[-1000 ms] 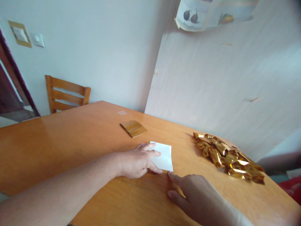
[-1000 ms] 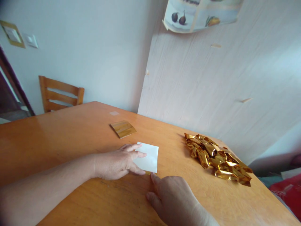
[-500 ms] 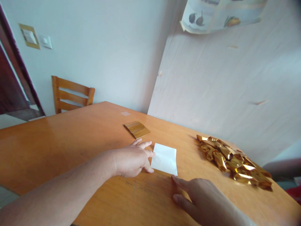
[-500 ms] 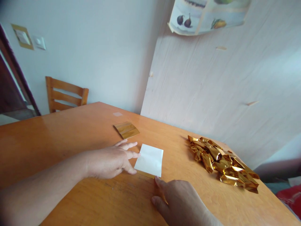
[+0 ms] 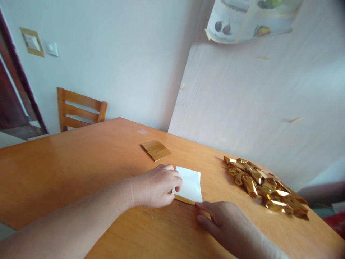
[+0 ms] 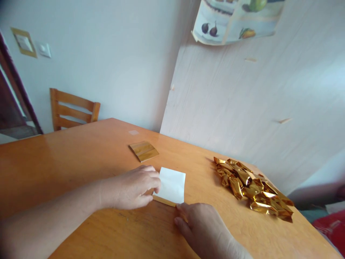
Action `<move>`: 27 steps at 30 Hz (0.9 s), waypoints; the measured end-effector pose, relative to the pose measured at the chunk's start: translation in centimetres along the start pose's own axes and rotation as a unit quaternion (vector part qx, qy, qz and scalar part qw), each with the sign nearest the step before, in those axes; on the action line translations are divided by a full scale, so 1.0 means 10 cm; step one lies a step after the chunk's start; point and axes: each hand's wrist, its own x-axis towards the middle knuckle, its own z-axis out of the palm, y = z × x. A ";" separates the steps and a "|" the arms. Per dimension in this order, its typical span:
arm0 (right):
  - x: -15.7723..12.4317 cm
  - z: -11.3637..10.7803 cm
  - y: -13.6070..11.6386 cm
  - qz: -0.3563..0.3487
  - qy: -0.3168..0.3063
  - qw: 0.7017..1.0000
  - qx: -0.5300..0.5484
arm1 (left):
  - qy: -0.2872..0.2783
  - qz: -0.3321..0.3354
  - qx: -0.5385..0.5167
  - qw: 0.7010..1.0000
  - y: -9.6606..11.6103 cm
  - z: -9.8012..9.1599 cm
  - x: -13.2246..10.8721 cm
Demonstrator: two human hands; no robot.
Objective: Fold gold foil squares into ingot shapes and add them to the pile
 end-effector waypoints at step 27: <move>0.15 0.05 0.01 -0.038 0.155 0.987 -0.024 | 0.034 0.038 -0.018 0.999 -0.10 0.29 0.10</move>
